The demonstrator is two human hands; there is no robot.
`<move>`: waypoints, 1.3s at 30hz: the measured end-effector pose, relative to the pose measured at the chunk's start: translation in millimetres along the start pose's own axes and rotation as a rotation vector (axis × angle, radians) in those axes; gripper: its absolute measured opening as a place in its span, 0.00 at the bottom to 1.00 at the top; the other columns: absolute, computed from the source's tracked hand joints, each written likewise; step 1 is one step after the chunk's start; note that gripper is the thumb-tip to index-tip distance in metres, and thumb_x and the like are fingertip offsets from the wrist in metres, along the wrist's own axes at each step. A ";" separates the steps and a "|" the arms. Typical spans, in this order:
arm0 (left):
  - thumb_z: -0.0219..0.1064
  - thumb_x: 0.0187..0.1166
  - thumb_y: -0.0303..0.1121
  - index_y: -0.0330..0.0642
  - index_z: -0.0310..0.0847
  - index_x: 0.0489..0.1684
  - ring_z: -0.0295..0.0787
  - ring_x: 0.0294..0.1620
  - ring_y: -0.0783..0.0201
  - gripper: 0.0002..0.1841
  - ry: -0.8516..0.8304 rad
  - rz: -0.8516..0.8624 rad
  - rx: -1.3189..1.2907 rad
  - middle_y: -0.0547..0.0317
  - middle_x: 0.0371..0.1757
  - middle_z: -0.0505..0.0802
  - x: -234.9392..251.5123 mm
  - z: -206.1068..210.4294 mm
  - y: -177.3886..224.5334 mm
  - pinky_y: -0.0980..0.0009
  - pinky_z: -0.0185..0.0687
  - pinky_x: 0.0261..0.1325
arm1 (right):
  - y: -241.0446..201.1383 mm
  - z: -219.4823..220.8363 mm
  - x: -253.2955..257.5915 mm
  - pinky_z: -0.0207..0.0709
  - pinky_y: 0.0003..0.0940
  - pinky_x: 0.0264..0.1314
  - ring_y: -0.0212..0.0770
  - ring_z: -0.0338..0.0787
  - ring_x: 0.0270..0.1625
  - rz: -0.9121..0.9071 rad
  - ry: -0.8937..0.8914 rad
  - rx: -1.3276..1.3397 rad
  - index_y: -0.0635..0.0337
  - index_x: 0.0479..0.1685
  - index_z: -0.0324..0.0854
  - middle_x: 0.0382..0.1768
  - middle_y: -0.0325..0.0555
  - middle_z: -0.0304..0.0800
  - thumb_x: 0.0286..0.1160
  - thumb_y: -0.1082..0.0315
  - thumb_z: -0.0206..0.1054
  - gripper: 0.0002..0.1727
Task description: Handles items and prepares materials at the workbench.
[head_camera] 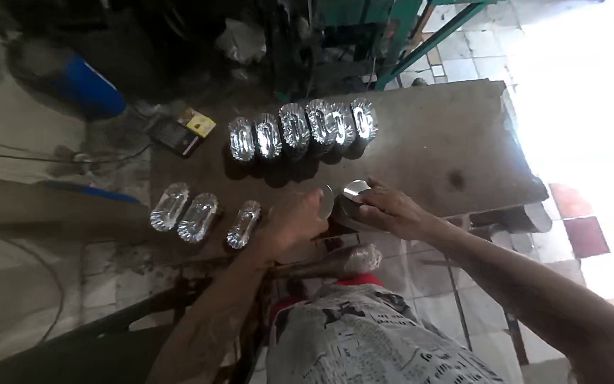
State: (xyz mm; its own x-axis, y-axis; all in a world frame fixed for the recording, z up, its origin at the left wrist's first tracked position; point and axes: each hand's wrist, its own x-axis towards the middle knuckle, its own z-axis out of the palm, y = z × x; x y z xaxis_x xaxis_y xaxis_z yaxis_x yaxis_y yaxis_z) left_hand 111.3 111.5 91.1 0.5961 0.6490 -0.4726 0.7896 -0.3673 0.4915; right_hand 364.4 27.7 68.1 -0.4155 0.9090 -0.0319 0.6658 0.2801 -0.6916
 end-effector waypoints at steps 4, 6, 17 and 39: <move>0.71 0.81 0.36 0.46 0.77 0.72 0.90 0.46 0.66 0.22 -0.369 0.185 -0.415 0.56 0.52 0.92 8.8 -36.5 -30.2 0.64 0.88 0.53 | 0.9 -4.7 -1.0 0.47 0.51 0.96 0.41 0.83 0.75 -0.002 -0.029 0.070 0.61 0.63 0.87 0.61 0.45 0.92 0.92 0.51 0.49 0.27; 0.71 0.81 0.33 0.45 0.77 0.72 0.90 0.40 0.70 0.21 -0.441 0.202 -0.532 0.57 0.49 0.92 11.6 -40.9 -36.9 0.70 0.88 0.47 | 3.8 2.0 -0.2 0.53 0.51 0.94 0.37 0.89 0.64 -0.053 0.055 0.065 0.61 0.53 0.90 0.50 0.42 0.94 0.89 0.53 0.57 0.22; 0.63 0.82 0.36 0.43 0.73 0.78 0.92 0.47 0.47 0.24 0.221 0.222 -0.135 0.44 0.48 0.92 -53.3 -16.4 -6.5 0.44 0.87 0.49 | -48.6 24.3 -12.4 0.78 0.66 0.71 0.66 0.89 0.65 -0.027 0.283 -0.398 0.66 0.54 0.89 0.55 0.60 0.93 0.76 0.65 0.63 0.16; 0.51 0.92 0.43 0.32 0.72 0.79 0.78 0.77 0.41 0.26 -0.150 -0.190 -0.567 0.34 0.74 0.82 7.8 234.4 -71.1 0.42 0.70 0.79 | 11.2 149.8 -126.2 0.68 0.58 0.83 0.65 0.79 0.77 0.297 -0.733 -0.026 0.73 0.73 0.78 0.71 0.70 0.81 0.82 0.71 0.60 0.23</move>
State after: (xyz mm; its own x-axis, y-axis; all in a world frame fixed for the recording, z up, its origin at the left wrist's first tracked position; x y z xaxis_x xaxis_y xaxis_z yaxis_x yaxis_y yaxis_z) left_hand 93.8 -13.5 -119.0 0.4988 0.5525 -0.6677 0.7082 0.1842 0.6815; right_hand 331.5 -130.0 -43.8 -0.5149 0.5140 -0.6861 0.8232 0.0731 -0.5631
